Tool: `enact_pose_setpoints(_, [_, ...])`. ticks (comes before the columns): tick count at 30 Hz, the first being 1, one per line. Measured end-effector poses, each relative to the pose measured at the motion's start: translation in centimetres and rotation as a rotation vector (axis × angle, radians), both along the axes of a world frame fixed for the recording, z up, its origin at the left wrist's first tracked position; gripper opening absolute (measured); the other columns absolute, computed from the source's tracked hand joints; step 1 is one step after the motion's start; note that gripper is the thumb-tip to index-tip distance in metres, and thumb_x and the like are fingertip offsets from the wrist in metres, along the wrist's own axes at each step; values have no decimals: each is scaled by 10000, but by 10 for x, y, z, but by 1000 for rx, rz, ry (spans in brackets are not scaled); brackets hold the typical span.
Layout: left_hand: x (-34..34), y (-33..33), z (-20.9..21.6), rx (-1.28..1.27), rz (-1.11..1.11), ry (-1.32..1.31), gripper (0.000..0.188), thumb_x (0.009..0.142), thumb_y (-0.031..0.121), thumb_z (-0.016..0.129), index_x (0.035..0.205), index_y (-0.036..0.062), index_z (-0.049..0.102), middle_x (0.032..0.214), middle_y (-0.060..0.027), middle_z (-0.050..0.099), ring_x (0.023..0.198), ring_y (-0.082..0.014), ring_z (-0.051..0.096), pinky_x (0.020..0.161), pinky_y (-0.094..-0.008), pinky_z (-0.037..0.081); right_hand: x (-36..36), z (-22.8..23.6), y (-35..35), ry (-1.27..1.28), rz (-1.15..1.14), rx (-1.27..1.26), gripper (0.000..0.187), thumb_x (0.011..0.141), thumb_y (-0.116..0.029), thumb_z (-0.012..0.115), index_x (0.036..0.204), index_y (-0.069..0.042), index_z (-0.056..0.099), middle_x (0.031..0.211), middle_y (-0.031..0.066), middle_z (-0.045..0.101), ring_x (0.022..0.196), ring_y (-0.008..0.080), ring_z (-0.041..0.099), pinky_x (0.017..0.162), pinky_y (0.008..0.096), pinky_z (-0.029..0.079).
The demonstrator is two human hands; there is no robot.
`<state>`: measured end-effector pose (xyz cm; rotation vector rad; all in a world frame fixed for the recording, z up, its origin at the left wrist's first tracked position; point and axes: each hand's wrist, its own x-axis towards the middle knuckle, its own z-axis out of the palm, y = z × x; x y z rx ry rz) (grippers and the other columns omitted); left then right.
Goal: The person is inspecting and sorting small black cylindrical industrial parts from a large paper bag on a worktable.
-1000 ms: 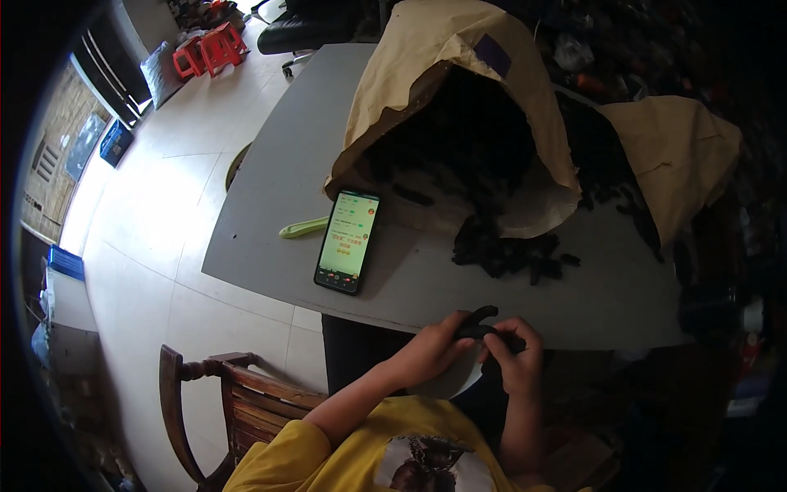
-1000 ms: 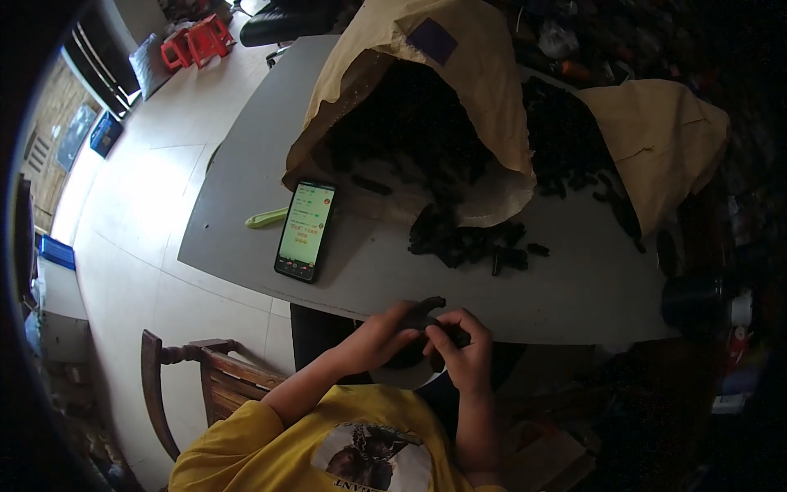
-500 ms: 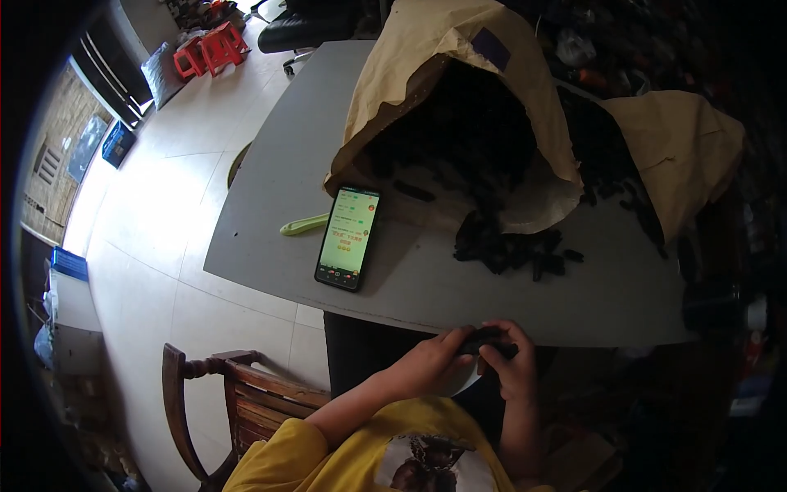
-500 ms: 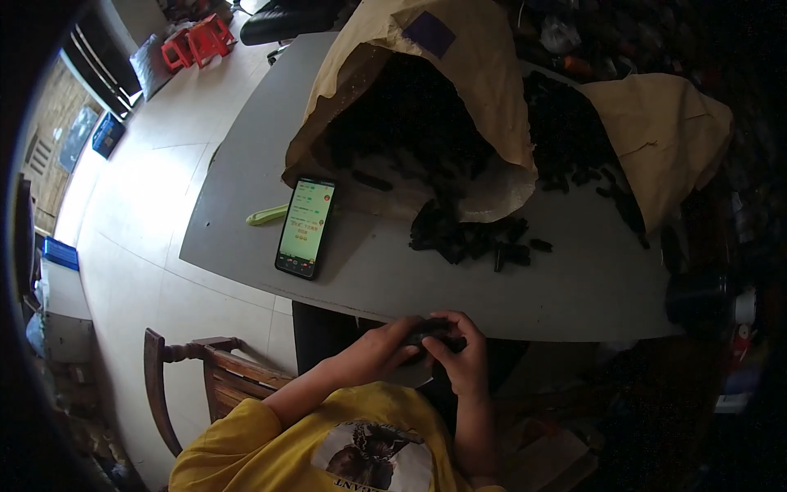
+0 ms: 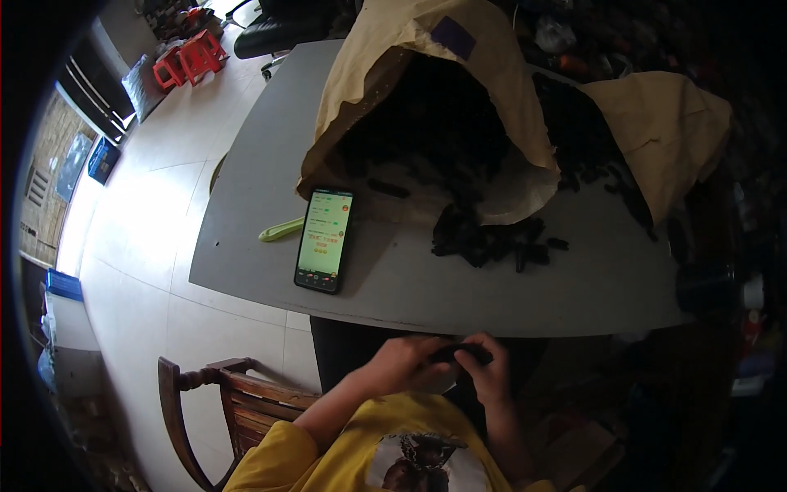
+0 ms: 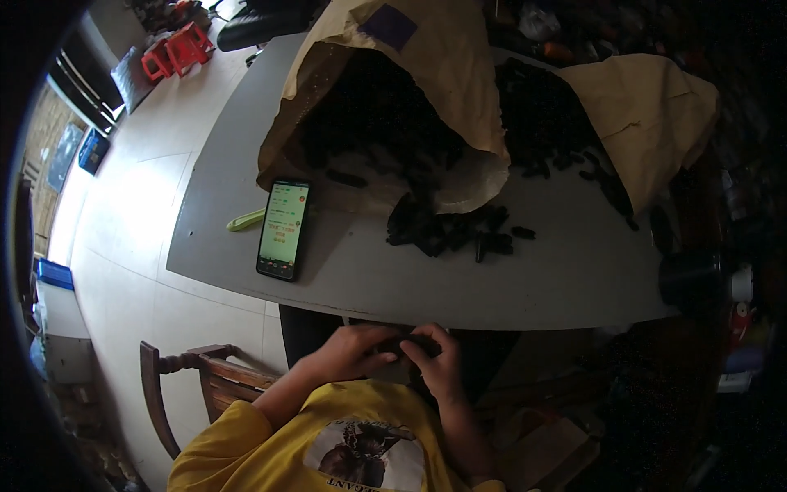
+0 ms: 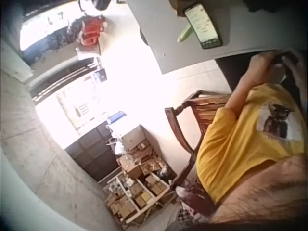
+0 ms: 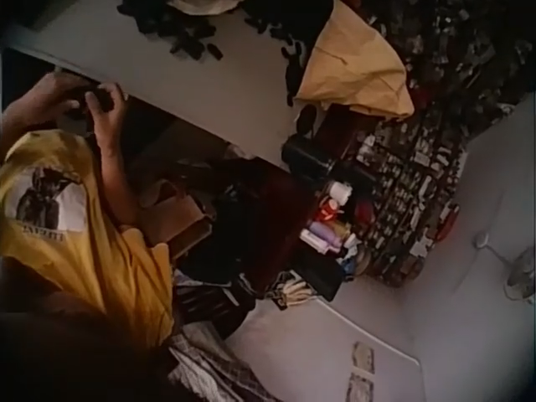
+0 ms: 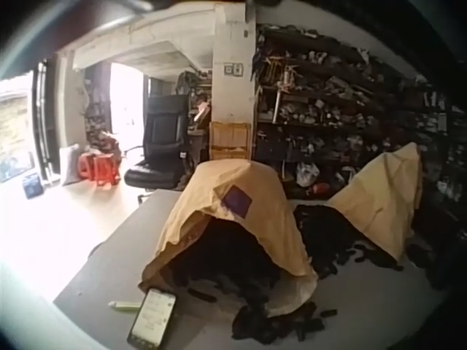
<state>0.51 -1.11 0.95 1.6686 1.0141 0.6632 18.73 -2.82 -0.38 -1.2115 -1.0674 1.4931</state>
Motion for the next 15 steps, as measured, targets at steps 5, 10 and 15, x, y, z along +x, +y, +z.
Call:
enact_pose_setpoints(5, [0,51,0,496,235,167,286,769,178,604,1033,70,576,880,-121,556,857,-308,541,744,-366,449,8,-7,2,-160,114,180,186,820,-128,621,972,-27,585,890,30,613,827,89,565,737,221,430])
enact_pose_setpoints(10, [29,99,-10,616,335,404,305,761,167,589,1057,102,554,847,-104,533,800,-293,557,662,-368,467,31,-11,29,-69,-157,68,162,856,-131,573,962,-9,584,862,44,612,780,104,575,705,226,441])
enact_pose_setpoints(15, [41,99,-8,562,256,681,285,768,159,562,1045,117,510,809,-88,525,758,-289,574,604,-384,476,60,-9,78,-630,-343,188,140,859,-122,558,953,-19,565,826,39,574,748,115,547,707,257,458])
